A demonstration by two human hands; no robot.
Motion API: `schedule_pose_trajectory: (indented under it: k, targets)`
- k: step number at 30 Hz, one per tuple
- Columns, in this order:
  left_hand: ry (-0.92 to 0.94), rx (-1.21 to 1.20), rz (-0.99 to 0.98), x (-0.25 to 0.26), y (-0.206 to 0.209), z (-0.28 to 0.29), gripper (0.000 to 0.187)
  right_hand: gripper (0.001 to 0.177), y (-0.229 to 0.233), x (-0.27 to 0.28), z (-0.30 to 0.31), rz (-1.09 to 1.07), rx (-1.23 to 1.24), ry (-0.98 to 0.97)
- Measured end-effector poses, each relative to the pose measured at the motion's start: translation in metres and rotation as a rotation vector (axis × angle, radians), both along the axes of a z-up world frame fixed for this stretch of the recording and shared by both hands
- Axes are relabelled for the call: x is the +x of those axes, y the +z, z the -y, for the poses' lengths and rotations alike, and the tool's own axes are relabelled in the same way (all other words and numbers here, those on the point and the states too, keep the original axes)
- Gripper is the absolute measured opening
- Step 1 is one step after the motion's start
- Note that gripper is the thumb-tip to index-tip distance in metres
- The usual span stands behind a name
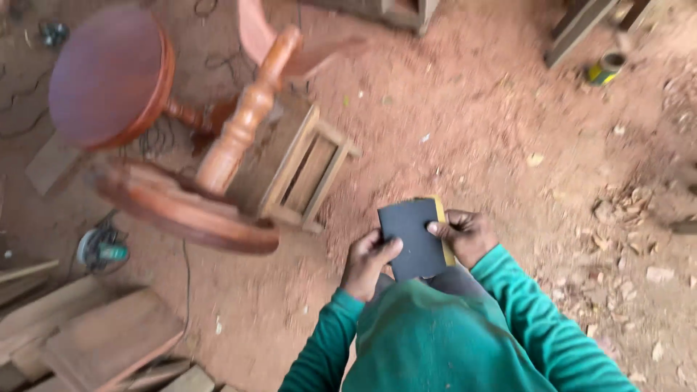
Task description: The person holds a sanding block and smooths the surface of a wooden table leg and its curved base. They move around the furniture to sand different sections of the leg and the underside of the tabletop.
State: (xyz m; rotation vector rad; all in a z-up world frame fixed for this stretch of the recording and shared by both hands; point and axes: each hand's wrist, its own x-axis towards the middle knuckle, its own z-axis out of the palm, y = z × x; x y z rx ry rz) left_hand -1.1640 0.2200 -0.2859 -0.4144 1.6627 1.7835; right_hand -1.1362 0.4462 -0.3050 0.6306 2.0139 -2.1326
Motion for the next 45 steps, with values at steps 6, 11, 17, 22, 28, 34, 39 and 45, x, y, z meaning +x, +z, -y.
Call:
schedule_pose_trajectory:
  k: [6, 11, 17, 22, 28, 34, 39, 45]
  targets:
    - [-0.069, 0.059, 0.025, -0.078, -0.002, -0.066, 0.034, 0.026, 0.013, -0.072, -0.065, -0.002, 0.030, -0.004]
    - [0.051, 0.011, -0.018, -0.149, -0.020, -0.115, 0.022, 0.024, -0.022, -0.136, -0.099, -0.035, 0.090, -0.030]
    - [-0.147, 0.324, -0.083, -0.270, -0.032, -0.150, 0.059, 0.029, -0.044, -0.247, -0.135, -0.111, 0.182, -0.012]
    - [-0.164, 0.385, -0.044, -0.376, -0.032, -0.174, 0.065, 0.030, -0.061, -0.341, -0.160, -0.135, 0.219, 0.027]
    - [-0.116, 0.270, -0.084, -0.460, -0.043, -0.186, 0.052, 0.034, -0.049, -0.438, -0.159, -0.234, 0.172, 0.070]
    - [0.254, 0.128, -0.115, -0.517, -0.061, -0.186, 0.036, 0.030, -0.074, -0.532, -0.172, -0.258, 0.070, 0.238]
    - [0.324, 0.067, -0.173, -0.567, -0.073, -0.191, 0.032, 0.029, -0.093, -0.616, -0.185, -0.250, -0.043, 0.406]
    - [0.508, -0.027, -0.132, -0.644, -0.142, -0.247, 0.039, 0.026, -0.122, -0.716, -0.236, -0.242, -0.076, 0.452]
